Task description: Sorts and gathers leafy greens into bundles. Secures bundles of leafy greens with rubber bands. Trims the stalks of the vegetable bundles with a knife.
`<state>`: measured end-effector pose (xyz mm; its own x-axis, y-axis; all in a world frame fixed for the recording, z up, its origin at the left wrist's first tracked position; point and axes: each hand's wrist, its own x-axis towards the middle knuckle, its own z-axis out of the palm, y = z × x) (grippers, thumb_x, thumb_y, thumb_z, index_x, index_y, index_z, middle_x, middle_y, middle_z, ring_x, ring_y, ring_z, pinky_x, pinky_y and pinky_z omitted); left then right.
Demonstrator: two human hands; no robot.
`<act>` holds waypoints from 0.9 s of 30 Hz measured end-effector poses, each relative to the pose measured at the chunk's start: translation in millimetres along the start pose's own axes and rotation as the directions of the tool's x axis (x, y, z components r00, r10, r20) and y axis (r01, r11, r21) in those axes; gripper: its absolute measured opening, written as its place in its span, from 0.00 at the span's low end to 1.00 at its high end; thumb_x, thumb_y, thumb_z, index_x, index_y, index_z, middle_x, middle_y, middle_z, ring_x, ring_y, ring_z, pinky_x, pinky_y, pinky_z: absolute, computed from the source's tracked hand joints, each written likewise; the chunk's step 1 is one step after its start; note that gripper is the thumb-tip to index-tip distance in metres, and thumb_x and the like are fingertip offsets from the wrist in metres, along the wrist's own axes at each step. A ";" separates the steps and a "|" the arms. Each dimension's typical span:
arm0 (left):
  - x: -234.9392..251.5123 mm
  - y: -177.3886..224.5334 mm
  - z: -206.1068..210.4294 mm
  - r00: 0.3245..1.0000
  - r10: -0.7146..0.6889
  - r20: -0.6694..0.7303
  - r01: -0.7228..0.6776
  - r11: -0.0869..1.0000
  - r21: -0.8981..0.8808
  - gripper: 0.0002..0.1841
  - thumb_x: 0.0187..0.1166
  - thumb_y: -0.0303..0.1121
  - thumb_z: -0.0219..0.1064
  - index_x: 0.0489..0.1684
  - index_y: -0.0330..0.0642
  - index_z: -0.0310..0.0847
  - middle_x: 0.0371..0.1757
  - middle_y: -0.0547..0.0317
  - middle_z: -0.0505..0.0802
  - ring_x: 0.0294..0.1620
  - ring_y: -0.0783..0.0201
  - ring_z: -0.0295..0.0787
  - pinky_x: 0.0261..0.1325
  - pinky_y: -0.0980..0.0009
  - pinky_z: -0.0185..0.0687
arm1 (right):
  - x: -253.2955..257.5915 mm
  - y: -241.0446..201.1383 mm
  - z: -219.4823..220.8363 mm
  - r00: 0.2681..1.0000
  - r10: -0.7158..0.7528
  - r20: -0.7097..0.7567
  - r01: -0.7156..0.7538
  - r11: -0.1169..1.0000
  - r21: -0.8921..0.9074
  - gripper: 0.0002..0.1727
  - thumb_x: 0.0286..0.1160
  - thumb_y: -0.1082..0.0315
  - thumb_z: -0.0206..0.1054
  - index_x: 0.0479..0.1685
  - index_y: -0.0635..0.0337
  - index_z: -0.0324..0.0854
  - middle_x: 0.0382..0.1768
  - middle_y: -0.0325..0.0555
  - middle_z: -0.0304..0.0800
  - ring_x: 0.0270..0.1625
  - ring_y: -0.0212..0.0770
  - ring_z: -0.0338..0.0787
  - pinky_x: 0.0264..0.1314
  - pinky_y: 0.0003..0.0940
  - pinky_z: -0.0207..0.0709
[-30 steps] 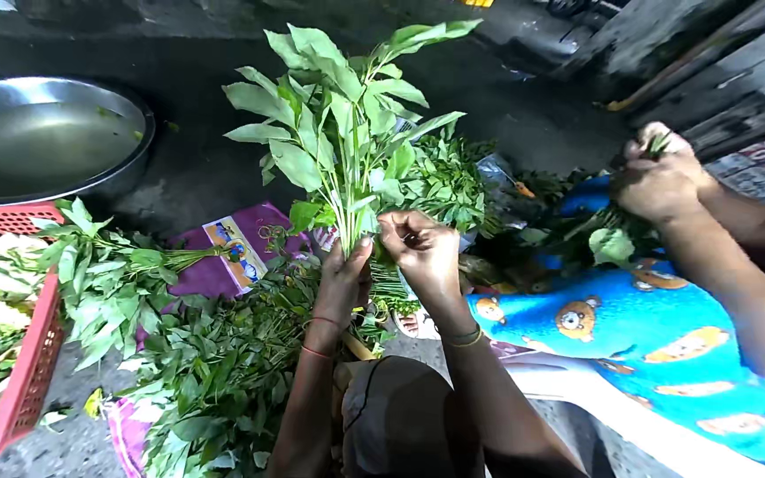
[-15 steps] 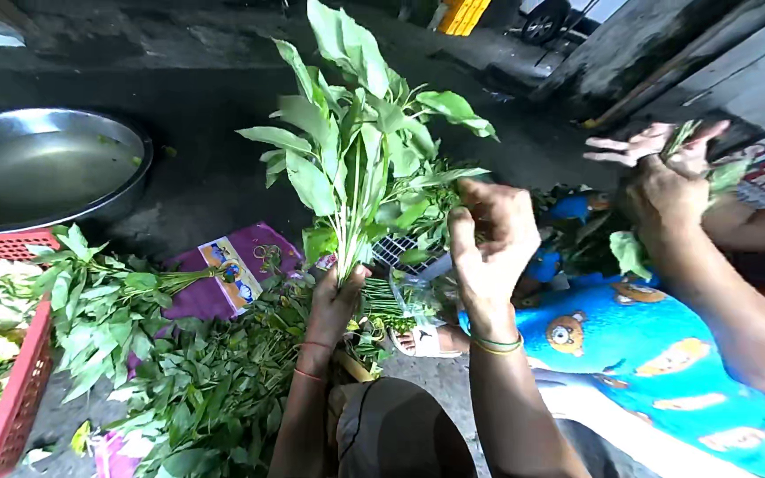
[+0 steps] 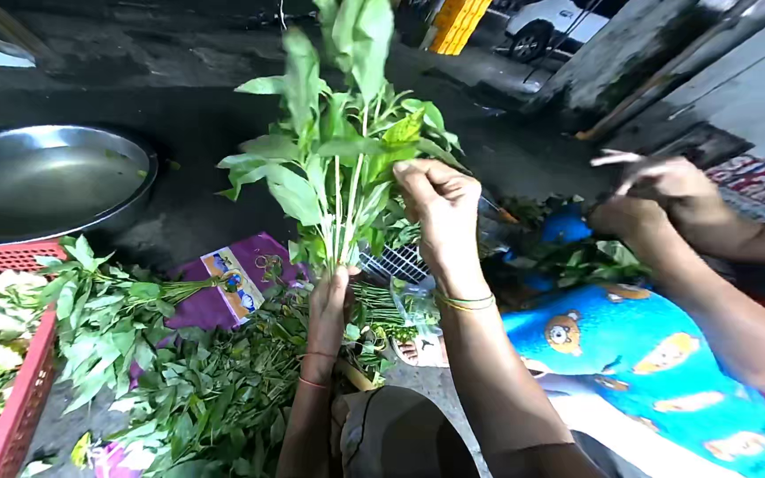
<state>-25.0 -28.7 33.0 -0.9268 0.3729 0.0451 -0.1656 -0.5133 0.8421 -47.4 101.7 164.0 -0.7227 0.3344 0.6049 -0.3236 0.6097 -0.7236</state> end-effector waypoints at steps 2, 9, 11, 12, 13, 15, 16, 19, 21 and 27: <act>2.7 0.7 0.9 0.999 -0.052 -0.016 0.050 0.993 -0.104 0.25 0.92 0.41 0.35 0.50 0.39 0.81 0.16 0.75 0.70 0.13 0.80 0.61 0.16 0.83 0.59 | -8.1 2.1 -5.4 0.998 -0.021 0.062 0.010 0.984 0.175 0.08 0.83 0.65 0.64 0.38 0.52 0.88 0.40 0.32 0.83 0.21 0.22 0.71 0.18 0.15 0.66; 5.5 9.2 4.3 0.983 -0.112 -0.147 0.101 0.991 -0.083 0.20 0.95 0.38 0.36 0.50 0.39 0.75 0.18 0.70 0.74 0.13 0.79 0.65 0.16 0.83 0.64 | -47.7 6.8 -12.4 0.836 -0.326 0.443 0.237 0.940 0.244 0.07 0.75 0.64 0.68 0.33 0.55 0.88 0.48 0.36 0.92 0.46 0.26 0.90 0.43 0.22 0.86; 2.3 11.7 2.6 0.978 -0.130 -0.164 0.118 0.989 -0.087 0.19 0.95 0.36 0.38 0.59 0.36 0.76 0.23 0.68 0.80 0.16 0.79 0.71 0.19 0.83 0.70 | -58.1 11.9 -19.0 0.790 -0.312 0.527 0.205 0.946 0.253 0.07 0.74 0.67 0.68 0.33 0.59 0.88 0.45 0.37 0.94 0.45 0.23 0.90 0.44 0.20 0.85; 3.2 11.6 1.3 0.981 -0.134 -0.139 0.118 0.986 -0.116 0.18 0.94 0.36 0.38 0.54 0.39 0.75 0.19 0.71 0.76 0.14 0.80 0.68 0.17 0.85 0.67 | -59.6 14.3 -27.5 0.811 -0.286 0.510 0.169 0.950 0.264 0.06 0.75 0.65 0.68 0.35 0.55 0.89 0.45 0.34 0.94 0.45 0.23 0.90 0.45 0.20 0.86; 4.3 10.7 -1.2 0.985 -0.142 -0.095 0.124 0.977 -0.173 0.17 0.94 0.36 0.39 0.50 0.40 0.76 0.16 0.72 0.73 0.11 0.80 0.64 0.14 0.85 0.62 | -58.9 16.4 -39.5 0.853 -0.249 0.458 0.123 0.950 0.287 0.07 0.78 0.59 0.69 0.38 0.48 0.90 0.45 0.30 0.94 0.44 0.24 0.91 0.45 0.22 0.87; 5.0 8.1 -7.9 0.987 -0.161 0.002 0.156 0.950 -0.270 0.13 0.92 0.34 0.45 0.49 0.40 0.75 0.14 0.73 0.69 0.09 0.80 0.60 0.12 0.85 0.60 | -54.2 19.3 -64.0 0.941 -0.164 0.298 0.042 0.926 0.376 0.11 0.79 0.48 0.65 0.39 0.35 0.93 0.41 0.26 0.94 0.40 0.26 0.91 0.41 0.24 0.86; 4.8 7.6 -10.3 0.985 -0.172 0.033 0.174 0.936 -0.306 0.11 0.91 0.33 0.47 0.50 0.40 0.75 0.14 0.73 0.69 0.09 0.80 0.60 0.12 0.84 0.60 | -51.6 20.1 -73.7 0.961 -0.124 0.247 0.013 0.914 0.405 0.17 0.80 0.44 0.59 0.34 0.34 0.92 0.38 0.26 0.94 0.39 0.28 0.90 0.42 0.25 0.85; 2.8 6.0 -13.8 0.982 -0.162 0.100 0.188 0.914 -0.360 0.12 0.92 0.34 0.45 0.55 0.40 0.74 0.15 0.74 0.71 0.09 0.81 0.62 0.13 0.85 0.61 | -58.1 36.7 -86.2 0.947 -0.019 0.320 -0.033 0.987 0.155 0.29 0.90 0.40 0.49 0.24 0.38 0.89 0.38 0.24 0.95 0.43 0.24 0.92 0.50 0.23 0.86; 1.6 6.2 -11.7 0.982 -0.142 0.122 0.177 0.916 -0.360 0.11 0.89 0.32 0.49 0.60 0.40 0.72 0.16 0.74 0.72 0.10 0.80 0.63 0.14 0.84 0.62 | -74.9 52.3 -73.8 0.922 0.061 0.382 0.005 0.986 -0.169 0.16 0.81 0.54 0.65 0.42 0.56 0.92 0.50 0.41 0.93 0.51 0.30 0.90 0.53 0.28 0.85; -2.3 4.4 -2.7 0.989 -0.114 0.089 0.135 0.952 -0.276 0.07 0.84 0.27 0.58 0.55 0.41 0.73 0.15 0.73 0.73 0.11 0.79 0.66 0.16 0.83 0.65 | -110.7 61.6 -23.6 0.999 0.048 0.026 -0.047 0.999 -0.022 0.13 0.81 0.69 0.63 0.55 0.70 0.82 0.48 0.41 0.89 0.43 0.24 0.89 0.45 0.21 0.87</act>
<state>-24.5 -34.0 35.2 -0.8682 0.4962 -0.0040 -0.3755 -0.6516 0.6591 27.0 119.2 60.3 -0.7532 0.3442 0.5606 -0.2755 0.6089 -0.7439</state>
